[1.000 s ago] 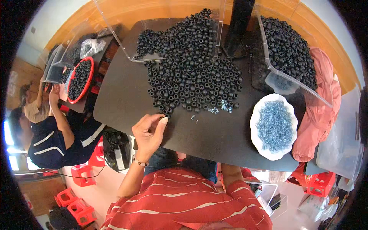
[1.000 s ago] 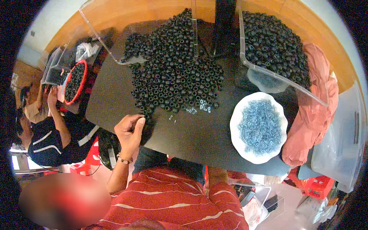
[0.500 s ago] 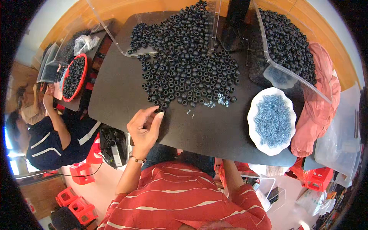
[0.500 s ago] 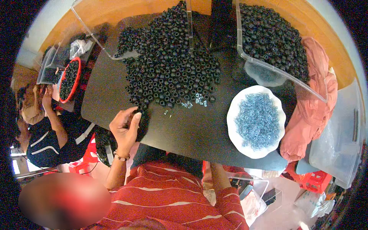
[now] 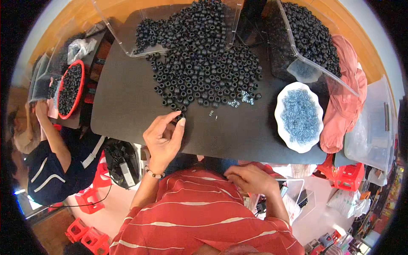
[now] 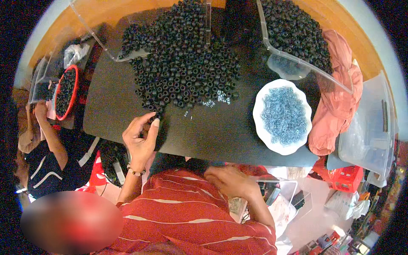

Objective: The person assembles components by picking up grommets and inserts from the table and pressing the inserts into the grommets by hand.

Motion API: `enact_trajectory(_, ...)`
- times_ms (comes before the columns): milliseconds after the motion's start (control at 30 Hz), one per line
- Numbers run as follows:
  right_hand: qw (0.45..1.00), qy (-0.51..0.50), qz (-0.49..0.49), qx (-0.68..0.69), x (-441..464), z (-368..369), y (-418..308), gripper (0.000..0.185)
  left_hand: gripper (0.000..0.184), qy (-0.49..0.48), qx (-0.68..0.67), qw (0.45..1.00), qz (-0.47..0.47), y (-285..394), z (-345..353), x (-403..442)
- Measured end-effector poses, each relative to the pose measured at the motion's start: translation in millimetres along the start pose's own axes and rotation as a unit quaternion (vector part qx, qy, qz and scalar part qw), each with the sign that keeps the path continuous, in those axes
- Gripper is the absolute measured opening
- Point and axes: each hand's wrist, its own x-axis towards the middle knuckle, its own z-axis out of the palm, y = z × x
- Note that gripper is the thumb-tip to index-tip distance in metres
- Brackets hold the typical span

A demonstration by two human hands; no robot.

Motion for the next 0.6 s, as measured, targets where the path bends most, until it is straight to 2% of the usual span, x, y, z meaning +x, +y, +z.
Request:
enact_trajectory(67, 0.996, -0.061, -0.031, 0.057, 3, -22, -32, 0.019, 0.02, -0.006, -0.007, 1.0, -0.001, -1, -1, 0)
enact_trajectory(100, 0.995, -0.012, -0.098, 0.025, 5, -26, -34, 0.017, 0.02, -0.01, -0.01, 1.0, 0.0, -1, -2, 0)
enact_trajectory(200, 0.985, 0.13, -0.022, 0.109, 9, -44, -61, 0.015, 0.018, -0.015, -0.025, 1.0, -0.008, 2, -3, 1)
enact_trajectory(267, 0.949, 0.31, -0.049, 0.019, 20, -48, -62, 0.013, 0.017, -0.017, -0.042, 0.999, -0.004, 1, -4, 2)
enact_trajectory(333, 0.914, 0.399, -0.066, -0.024, 32, -54, -56, 0.014, 0.018, -0.02, -0.062, 0.998, 0.011, -2, -4, 2)
enact_trajectory(433, 0.898, 0.436, -0.023, -0.053, 45, -64, -63, 0.015, 0.02, -0.024, -0.088, 0.996, 0.0, -1, -5, 1)
enact_trajectory(600, 0.864, 0.457, -0.091, -0.192, 68, -75, -51, 0.016, 0.023, -0.013, -0.084, 0.996, 0.019, -3, -5, 0)
